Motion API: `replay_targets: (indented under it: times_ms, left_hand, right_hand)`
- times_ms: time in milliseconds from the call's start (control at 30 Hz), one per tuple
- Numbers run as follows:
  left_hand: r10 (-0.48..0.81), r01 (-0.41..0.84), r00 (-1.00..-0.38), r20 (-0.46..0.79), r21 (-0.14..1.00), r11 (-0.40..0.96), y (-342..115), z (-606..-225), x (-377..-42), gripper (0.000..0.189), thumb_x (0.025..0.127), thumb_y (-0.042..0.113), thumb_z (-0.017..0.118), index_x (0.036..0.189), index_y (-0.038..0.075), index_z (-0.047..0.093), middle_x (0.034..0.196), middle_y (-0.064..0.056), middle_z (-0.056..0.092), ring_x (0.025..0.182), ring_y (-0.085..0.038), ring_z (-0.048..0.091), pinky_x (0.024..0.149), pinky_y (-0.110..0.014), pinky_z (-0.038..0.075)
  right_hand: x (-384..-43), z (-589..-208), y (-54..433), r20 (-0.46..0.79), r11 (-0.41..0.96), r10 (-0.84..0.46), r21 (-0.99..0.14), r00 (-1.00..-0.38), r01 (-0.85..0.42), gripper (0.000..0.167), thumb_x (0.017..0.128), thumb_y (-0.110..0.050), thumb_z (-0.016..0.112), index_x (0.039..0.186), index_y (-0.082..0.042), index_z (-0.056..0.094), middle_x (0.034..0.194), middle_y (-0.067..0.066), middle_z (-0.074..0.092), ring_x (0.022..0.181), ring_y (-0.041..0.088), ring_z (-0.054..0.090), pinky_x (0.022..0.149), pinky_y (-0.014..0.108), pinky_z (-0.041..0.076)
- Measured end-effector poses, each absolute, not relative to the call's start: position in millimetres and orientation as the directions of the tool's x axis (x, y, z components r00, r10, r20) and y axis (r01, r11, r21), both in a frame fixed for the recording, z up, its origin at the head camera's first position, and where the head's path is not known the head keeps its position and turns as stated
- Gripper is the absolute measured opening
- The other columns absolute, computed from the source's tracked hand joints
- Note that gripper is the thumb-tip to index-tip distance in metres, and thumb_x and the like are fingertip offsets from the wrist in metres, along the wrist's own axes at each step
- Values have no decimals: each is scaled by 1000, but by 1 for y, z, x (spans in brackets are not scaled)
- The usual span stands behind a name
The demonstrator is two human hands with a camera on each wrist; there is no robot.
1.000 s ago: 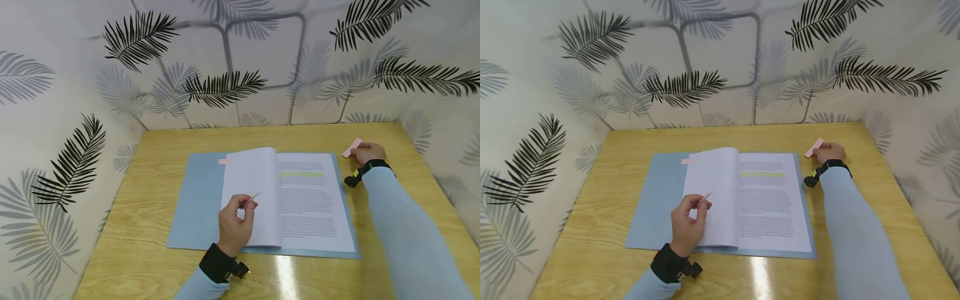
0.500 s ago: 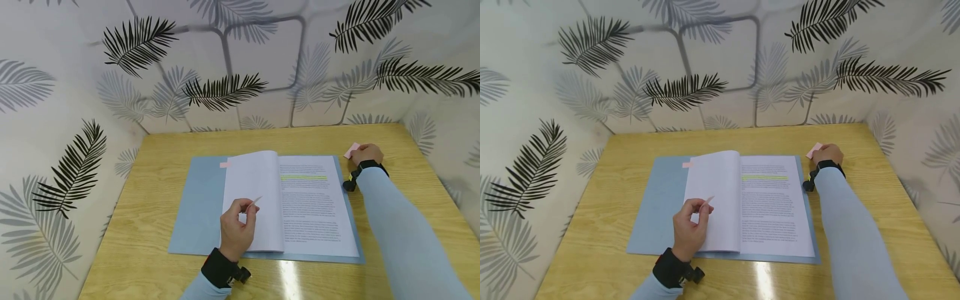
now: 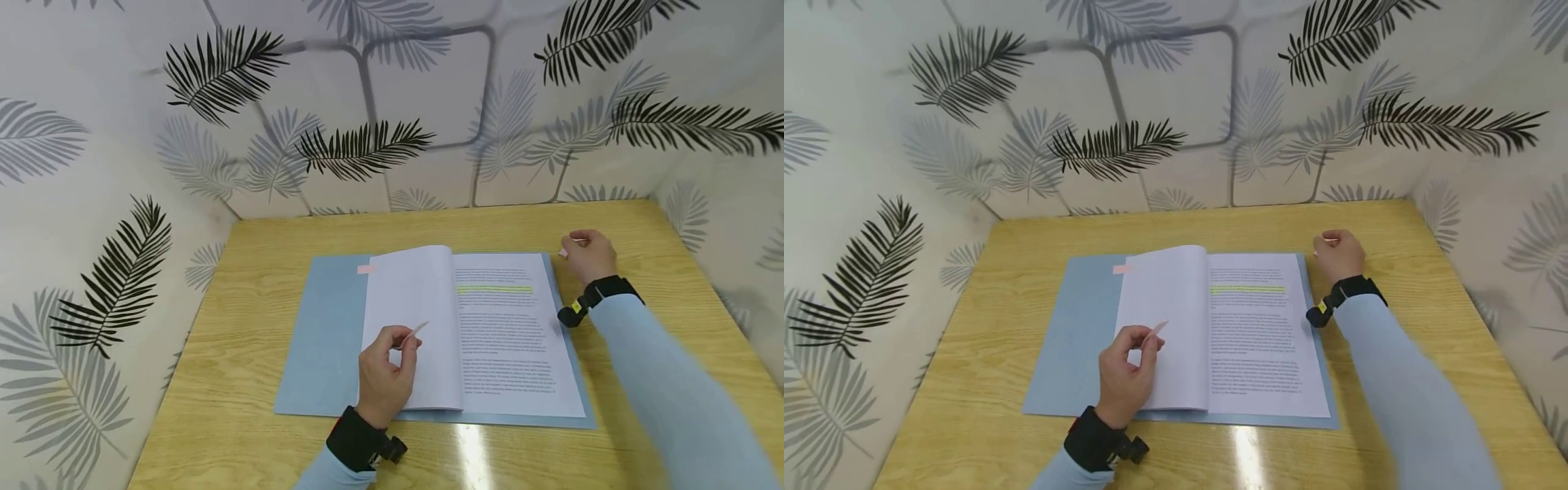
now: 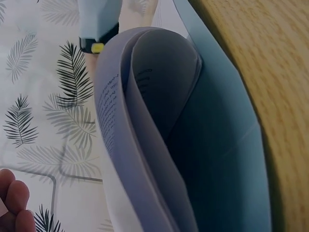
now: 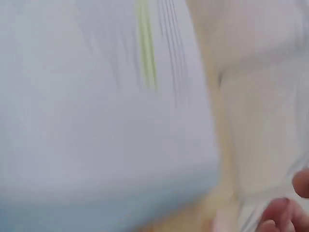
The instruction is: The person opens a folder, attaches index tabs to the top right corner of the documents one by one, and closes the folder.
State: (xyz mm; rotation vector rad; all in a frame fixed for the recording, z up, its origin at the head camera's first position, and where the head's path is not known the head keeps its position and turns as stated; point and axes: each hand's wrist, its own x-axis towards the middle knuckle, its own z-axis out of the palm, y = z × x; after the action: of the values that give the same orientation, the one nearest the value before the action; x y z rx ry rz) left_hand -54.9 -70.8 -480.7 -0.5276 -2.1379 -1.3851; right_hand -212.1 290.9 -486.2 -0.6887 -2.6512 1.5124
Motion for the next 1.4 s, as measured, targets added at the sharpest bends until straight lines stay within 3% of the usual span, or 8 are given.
replay_targets:
  times_ms: [167, 300, 433, 667, 900, 1033, 1267, 1400]
  left_hand:
    - [54, 590, -773, 632, 684, 430, -75, -482, -54, 5, 93, 6, 59, 96, 5, 63, 83, -1, 70, 75, -12, 65, 66, -29, 53]
    - [89, 609, -753, 651, 640, 468, -74, -482, -55, 5, 91, 6, 61, 94, 5, 66, 85, -2, 69, 77, -12, 64, 70, -28, 54]
    - [137, 635, -724, 676, 575, 516, -70, -480, -57, 6, 90, 7, 63, 92, 7, 68, 85, -2, 68, 77, -11, 64, 71, -25, 53]
    - [230, 675, -662, 713, 434, 597, -64, -477, -57, 6, 87, 10, 66, 92, 11, 71, 83, 1, 68, 78, -11, 64, 69, -25, 52]
    - [267, 696, -636, 724, 388, 605, -59, -475, -55, 7, 89, 12, 65, 91, 13, 72, 82, 3, 66, 78, -12, 63, 66, -25, 50]
    - [271, 696, -637, 721, 387, 605, -59, -474, -53, 8, 87, 14, 70, 94, 12, 73, 84, 2, 67, 80, -13, 64, 69, -26, 51]
    - [233, 687, -649, 725, 426, 589, -61, -474, -50, 16, 82, 19, 77, 94, 9, 73, 86, 0, 68, 82, -14, 64, 74, -28, 52]
    - [220, 695, -651, 727, 454, 557, -61, -472, -50, 16, 82, 17, 78, 94, 8, 73, 90, -1, 69, 83, -14, 65, 74, -25, 53]
  right_hand:
    - [-172, -463, 241, -187, 476, -26, -866, -982, 152, 47, 99, -40, 51, 124, 0, 55, 106, 22, 60, 86, 33, 56, 66, 31, 43]
    - [-136, -447, 203, -184, 401, -321, -915, -929, 43, 37, 100, -34, 52, 116, -2, 57, 96, 23, 63, 76, 29, 58, 63, 32, 45]
    - [-108, -438, 173, -164, 287, -453, -957, -877, 31, 32, 102, -33, 49, 112, -4, 58, 92, 25, 64, 72, 29, 61, 63, 32, 48]
    - [-85, -437, 146, -203, 108, -493, -979, -846, 172, 37, 101, -33, 50, 111, 1, 55, 95, 31, 62, 69, 24, 59, 65, 30, 52]
    - [-77, -442, 138, -218, 16, -450, -972, -866, 236, 33, 95, -23, 62, 112, 4, 54, 88, 21, 62, 69, 19, 57, 68, 30, 52]
    - [-76, -443, 140, -191, 27, -438, -980, -878, 199, 31, 93, -16, 64, 112, 7, 53, 82, 17, 60, 70, 23, 57, 70, 33, 53]
    - [-74, -439, 146, -151, 63, -428, -988, -891, 138, 26, 93, -13, 64, 115, 1, 60, 98, 27, 59, 78, 37, 55, 73, 34, 53]
    - [-75, -437, 151, -135, 85, -433, -990, -891, 109, 28, 93, -14, 64, 115, 4, 61, 94, 20, 62, 77, 33, 57, 73, 32, 52]
